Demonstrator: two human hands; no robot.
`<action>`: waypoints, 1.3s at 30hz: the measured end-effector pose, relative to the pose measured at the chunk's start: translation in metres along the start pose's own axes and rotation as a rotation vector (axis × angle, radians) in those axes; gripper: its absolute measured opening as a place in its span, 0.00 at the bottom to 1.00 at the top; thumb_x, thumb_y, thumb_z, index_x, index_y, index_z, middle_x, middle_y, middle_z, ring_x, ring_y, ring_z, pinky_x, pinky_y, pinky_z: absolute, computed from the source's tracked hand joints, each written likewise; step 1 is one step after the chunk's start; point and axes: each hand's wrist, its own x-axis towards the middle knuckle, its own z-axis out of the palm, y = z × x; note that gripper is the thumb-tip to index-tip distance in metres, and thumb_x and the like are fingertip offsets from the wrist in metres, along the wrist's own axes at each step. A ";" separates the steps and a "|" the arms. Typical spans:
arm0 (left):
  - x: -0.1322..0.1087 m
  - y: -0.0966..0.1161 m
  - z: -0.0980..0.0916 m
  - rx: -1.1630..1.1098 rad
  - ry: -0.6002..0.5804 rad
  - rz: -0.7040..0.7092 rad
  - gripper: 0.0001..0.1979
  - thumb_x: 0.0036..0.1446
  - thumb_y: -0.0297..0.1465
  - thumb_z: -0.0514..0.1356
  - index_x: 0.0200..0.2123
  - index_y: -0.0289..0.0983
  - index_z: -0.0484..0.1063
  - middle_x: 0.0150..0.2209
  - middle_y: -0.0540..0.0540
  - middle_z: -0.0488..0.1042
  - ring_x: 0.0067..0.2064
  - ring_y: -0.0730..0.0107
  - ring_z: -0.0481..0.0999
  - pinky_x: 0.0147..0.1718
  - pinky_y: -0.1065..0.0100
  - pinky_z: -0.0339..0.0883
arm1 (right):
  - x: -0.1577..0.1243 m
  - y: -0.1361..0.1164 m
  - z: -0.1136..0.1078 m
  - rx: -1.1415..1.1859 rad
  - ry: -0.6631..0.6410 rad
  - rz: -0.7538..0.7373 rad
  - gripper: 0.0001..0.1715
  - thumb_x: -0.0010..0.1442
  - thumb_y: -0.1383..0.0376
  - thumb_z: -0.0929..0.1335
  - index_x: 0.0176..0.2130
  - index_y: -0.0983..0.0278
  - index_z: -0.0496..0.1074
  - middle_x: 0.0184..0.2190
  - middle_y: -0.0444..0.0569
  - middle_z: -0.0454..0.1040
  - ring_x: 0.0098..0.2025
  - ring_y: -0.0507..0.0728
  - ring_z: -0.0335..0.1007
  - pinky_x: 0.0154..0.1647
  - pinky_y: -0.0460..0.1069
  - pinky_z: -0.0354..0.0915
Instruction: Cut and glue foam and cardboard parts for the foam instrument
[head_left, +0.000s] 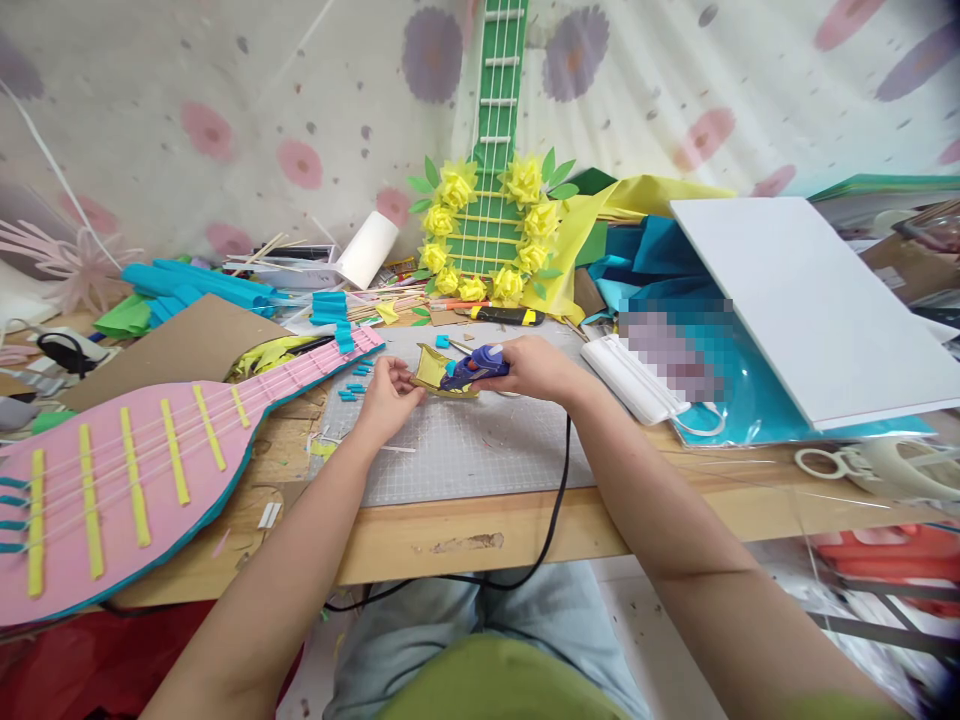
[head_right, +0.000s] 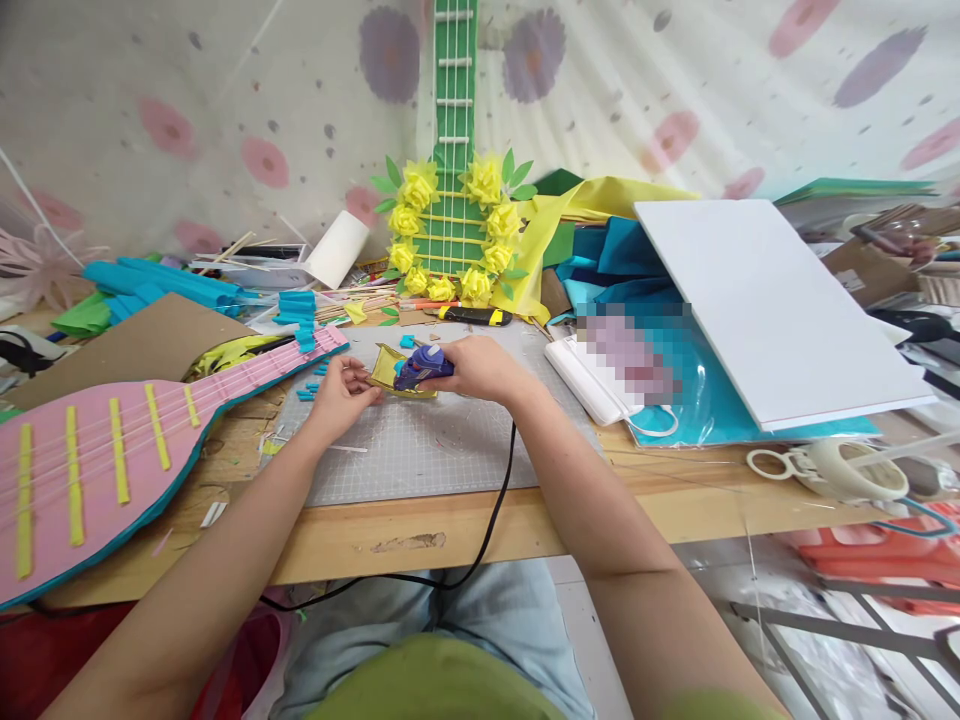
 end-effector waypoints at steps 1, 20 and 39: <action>0.000 0.000 0.000 -0.004 -0.001 -0.001 0.22 0.37 0.26 0.61 0.36 0.39 0.53 0.29 0.55 0.65 0.25 0.77 0.71 0.27 0.69 0.68 | 0.000 0.000 0.000 -0.004 0.000 -0.005 0.21 0.47 0.46 0.68 0.34 0.58 0.75 0.31 0.47 0.77 0.33 0.57 0.70 0.30 0.47 0.55; -0.004 0.004 0.001 -0.021 0.008 0.004 0.21 0.37 0.26 0.62 0.35 0.38 0.55 0.28 0.55 0.66 0.24 0.77 0.71 0.26 0.70 0.67 | 0.001 -0.007 -0.001 -0.080 0.009 -0.067 0.20 0.53 0.50 0.66 0.37 0.61 0.74 0.33 0.49 0.77 0.32 0.56 0.70 0.31 0.47 0.56; -0.002 0.000 0.001 -0.014 0.000 0.009 0.21 0.38 0.26 0.62 0.36 0.38 0.56 0.29 0.54 0.65 0.26 0.78 0.70 0.26 0.70 0.66 | -0.001 -0.008 -0.003 -0.117 -0.024 -0.041 0.20 0.54 0.49 0.65 0.32 0.63 0.73 0.29 0.49 0.75 0.29 0.54 0.67 0.28 0.46 0.53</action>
